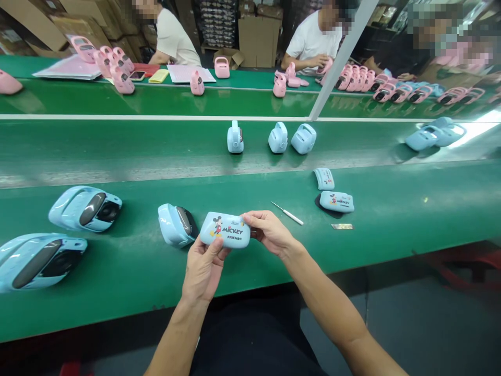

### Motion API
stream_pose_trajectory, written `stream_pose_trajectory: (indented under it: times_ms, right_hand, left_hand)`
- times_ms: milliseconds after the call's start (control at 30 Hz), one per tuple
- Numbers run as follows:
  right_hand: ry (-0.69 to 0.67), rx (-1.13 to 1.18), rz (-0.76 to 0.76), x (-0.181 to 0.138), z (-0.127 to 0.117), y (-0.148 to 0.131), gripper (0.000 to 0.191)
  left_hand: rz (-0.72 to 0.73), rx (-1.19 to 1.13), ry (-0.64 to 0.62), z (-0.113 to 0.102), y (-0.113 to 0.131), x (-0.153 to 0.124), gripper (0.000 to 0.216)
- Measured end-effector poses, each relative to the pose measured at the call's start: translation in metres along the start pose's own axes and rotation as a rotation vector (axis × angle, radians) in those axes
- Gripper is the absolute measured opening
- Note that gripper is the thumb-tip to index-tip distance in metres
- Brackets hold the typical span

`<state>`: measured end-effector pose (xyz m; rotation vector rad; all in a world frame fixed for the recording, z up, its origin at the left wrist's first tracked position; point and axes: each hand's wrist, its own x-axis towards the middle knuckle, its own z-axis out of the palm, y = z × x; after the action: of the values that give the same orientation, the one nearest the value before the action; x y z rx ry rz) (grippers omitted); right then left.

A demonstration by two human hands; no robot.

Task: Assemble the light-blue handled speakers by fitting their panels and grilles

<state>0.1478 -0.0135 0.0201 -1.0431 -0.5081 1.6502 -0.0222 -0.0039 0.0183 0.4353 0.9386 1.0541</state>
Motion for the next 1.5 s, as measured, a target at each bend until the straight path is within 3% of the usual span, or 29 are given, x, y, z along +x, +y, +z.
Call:
stream_pose_trajectory:
  times_ms: [267,400,467,600,667,733,800,900,1000,1133,1267,1500]
  right_hand:
    - [0.005,0.024,0.042,0.004,-0.003,0.004,0.050]
    - [0.013,0.034,0.037,0.003,-0.003,0.005,0.048]
    - [0.033,0.023,0.030,0.003,-0.003,0.005,0.047]
    - [0.130,-0.040,-0.019,0.004,-0.003,0.007,0.046]
    - [0.165,-0.055,-0.043,0.004,-0.003,0.009,0.047]
    - [0.168,-0.037,-0.057,0.003,-0.001,0.012,0.045]
    - [0.140,0.002,-0.074,0.001,0.000,0.014,0.042]
    - [0.061,0.032,-0.104,-0.003,0.003,0.017,0.039]
    - [0.036,-0.044,-0.140,-0.004,0.006,0.018,0.039]
    - [0.077,-0.219,-0.237,0.001,0.008,0.021,0.039]
    - [0.109,-0.281,-0.263,0.007,0.007,0.027,0.039]
    - [0.183,-0.392,-0.329,0.012,0.002,0.039,0.029]
  left_hand:
    - [-0.010,0.040,0.007,-0.001,-0.001,-0.001,0.059]
    - [0.081,0.169,-0.045,-0.010,-0.009,0.003,0.060]
    - [0.276,0.346,-0.076,-0.017,-0.012,0.007,0.066]
    - [0.845,0.876,-0.204,-0.028,-0.009,0.014,0.086]
    - [0.979,1.078,-0.363,-0.030,-0.004,0.018,0.071]
    - [1.010,1.195,-0.474,-0.031,-0.001,0.019,0.051]
    - [0.942,1.192,-0.451,-0.031,-0.001,0.018,0.043]
    - [0.685,1.046,-0.280,-0.027,-0.005,0.014,0.034]
    - [0.366,0.728,-0.167,-0.019,-0.007,0.009,0.035]
    - [-0.009,0.345,-0.105,-0.007,-0.004,0.004,0.046]
    - [-0.117,0.264,-0.066,-0.004,-0.002,0.001,0.049]
    - [-0.130,0.256,-0.059,-0.005,-0.009,0.005,0.051]
